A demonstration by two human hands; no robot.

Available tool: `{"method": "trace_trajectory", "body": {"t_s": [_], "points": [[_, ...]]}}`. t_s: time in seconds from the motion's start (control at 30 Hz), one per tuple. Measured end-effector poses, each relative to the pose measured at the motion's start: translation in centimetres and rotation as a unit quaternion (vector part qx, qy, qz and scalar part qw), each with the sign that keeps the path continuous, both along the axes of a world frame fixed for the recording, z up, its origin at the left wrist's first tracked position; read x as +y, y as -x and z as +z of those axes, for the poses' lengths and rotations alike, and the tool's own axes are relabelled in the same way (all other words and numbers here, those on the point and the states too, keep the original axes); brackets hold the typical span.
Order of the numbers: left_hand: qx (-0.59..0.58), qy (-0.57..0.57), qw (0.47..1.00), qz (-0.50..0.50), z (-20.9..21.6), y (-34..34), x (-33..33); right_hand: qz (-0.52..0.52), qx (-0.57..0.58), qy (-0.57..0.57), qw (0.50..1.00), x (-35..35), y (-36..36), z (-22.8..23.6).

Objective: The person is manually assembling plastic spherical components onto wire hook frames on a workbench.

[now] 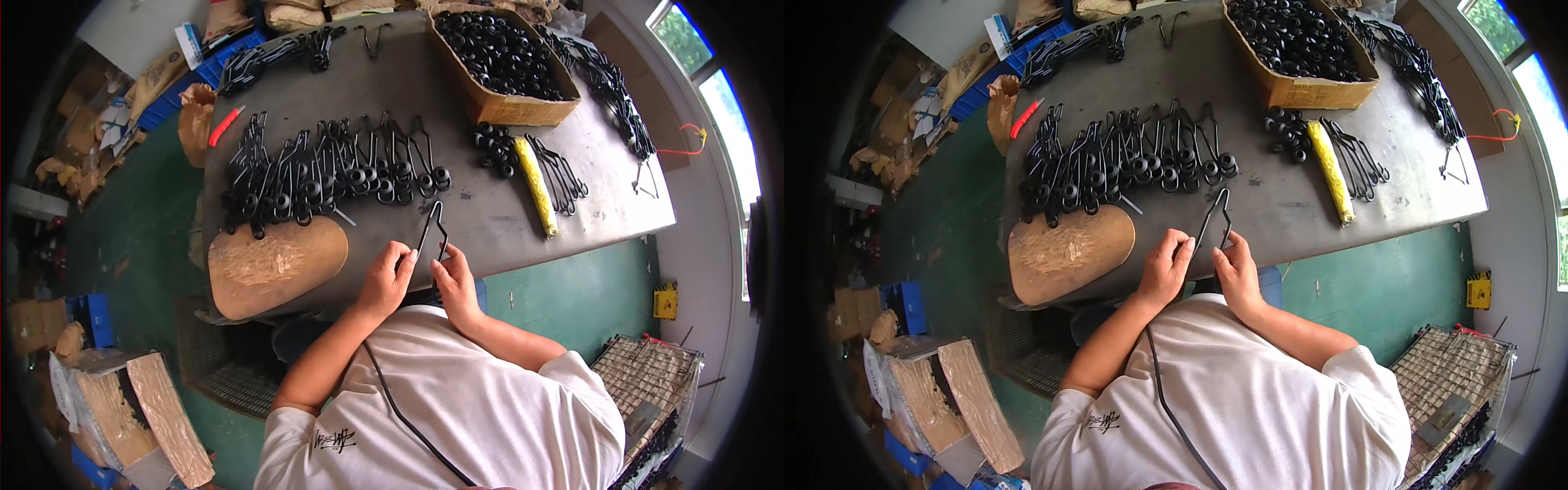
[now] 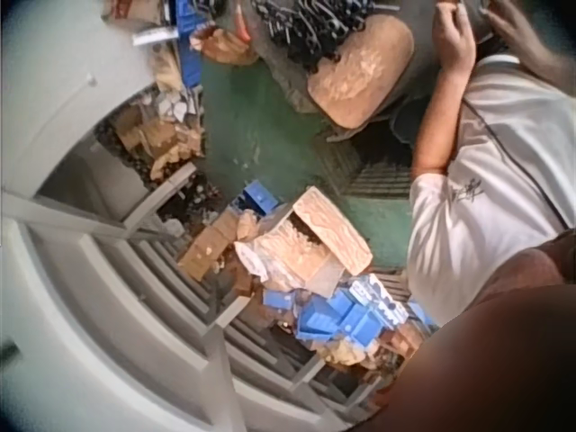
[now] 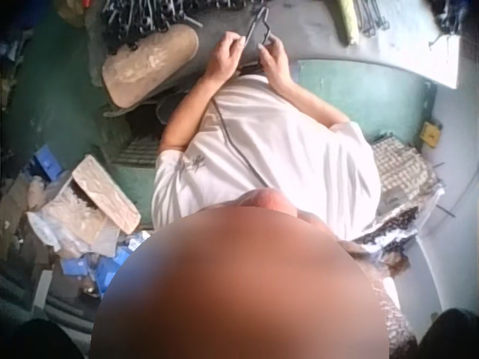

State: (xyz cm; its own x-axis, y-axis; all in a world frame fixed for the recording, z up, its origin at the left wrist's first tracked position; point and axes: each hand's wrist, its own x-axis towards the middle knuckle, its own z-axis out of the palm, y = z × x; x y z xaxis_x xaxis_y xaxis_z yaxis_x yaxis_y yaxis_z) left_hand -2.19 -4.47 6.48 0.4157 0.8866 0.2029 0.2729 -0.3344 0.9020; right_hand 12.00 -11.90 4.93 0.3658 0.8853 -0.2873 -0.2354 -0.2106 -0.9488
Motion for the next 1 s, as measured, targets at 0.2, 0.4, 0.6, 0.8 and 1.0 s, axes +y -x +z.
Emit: {"method": "trace_trajectory", "body": {"t_s": [0.2, 0.4, 0.6, 0.8, 1.0], "points": [[0.034, -0.103, 0.994, 0.024, -2.7, 1.4, 1.2, -0.004, -0.336, -0.057, 0.94, 2.7, -4.9, -2.9], [0.101, -0.231, 0.967, 0.046, -4.0, 2.8, 2.2, -0.075, -0.697, -0.03, 0.712, 10.1, -18.0, -2.1], [0.179, -0.267, 0.947, 0.027, -2.1, 0.9, 1.5, 0.001, -0.709, 0.072, 0.701, 11.5, -18.9, -2.5], [0.272, -0.201, 0.94, 0.054, -3.5, -0.8, 1.3, -0.031, -0.725, -0.026, 0.688, 8.0, -15.0, -3.0], [0.231, -0.095, 0.968, 0.037, -3.0, 0.0, 0.4, -0.067, -0.542, -0.038, 0.837, 6.8, -14.2, -2.9]]}}
